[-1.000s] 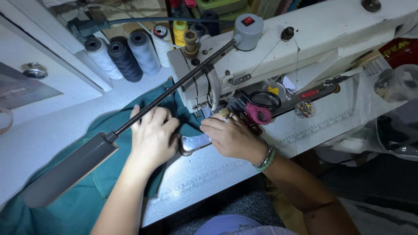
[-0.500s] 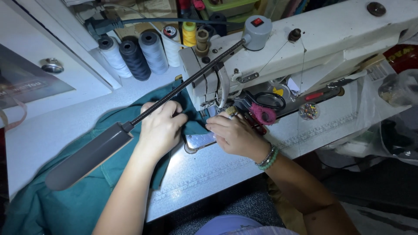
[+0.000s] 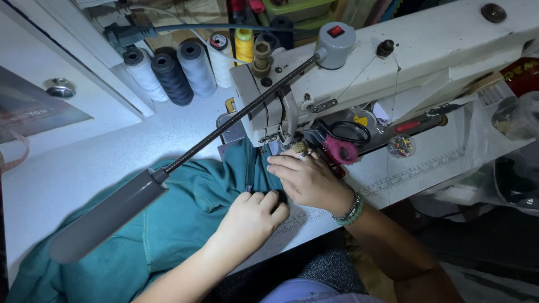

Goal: Trimming loose threads from a green garment using scissors and positioning it on an industrial sewing machine.

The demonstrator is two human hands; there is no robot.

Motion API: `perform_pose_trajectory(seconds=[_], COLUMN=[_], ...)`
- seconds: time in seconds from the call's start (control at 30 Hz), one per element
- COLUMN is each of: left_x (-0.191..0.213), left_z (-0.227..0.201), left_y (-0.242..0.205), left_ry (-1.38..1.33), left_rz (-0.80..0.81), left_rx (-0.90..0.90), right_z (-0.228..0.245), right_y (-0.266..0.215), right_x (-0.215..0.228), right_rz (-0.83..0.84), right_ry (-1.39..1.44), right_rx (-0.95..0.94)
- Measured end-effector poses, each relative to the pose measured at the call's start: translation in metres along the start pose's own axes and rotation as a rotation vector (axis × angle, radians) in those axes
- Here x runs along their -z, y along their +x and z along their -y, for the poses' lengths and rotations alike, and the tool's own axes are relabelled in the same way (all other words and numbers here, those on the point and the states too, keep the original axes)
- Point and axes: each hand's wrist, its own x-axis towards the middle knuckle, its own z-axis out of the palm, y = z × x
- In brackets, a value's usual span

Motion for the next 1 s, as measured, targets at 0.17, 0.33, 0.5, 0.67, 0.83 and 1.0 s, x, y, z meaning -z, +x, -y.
perform_pose_trajectory(seconds=[0.17, 0.33, 0.5, 0.67, 0.83, 1.0], left_x=[0.004, -0.009, -0.012, -0.004, -0.005, -0.001], left_z=[0.013, 0.032, 0.031, 0.027, 0.025, 0.025], left_y=[0.002, 0.005, -0.001, 0.002, 0.002, 0.004], left_ry=[-0.178, 0.123, 0.118, 0.100, 0.084, 0.041], left_rz=[0.035, -0.103, 0.029, 0.156, 0.218, 0.323], left_rx=[0.024, 0.207, 0.242, 0.280, 0.295, 0.328], right_z=[0.000, -0.003, -0.006, -0.005, -0.007, -0.001], right_y=[-0.001, -0.006, -0.007, -0.007, -0.007, -0.010], right_x=[0.000, -0.009, -0.010, -0.010, -0.014, -0.003], right_rz=[0.022, -0.047, -0.048, -0.070, -0.130, -0.113], right_ry=[-0.027, -0.224, -0.245, -0.273, -0.227, -0.203], right_rx=[-0.009, 0.042, 0.044, 0.055, 0.097, 0.123])
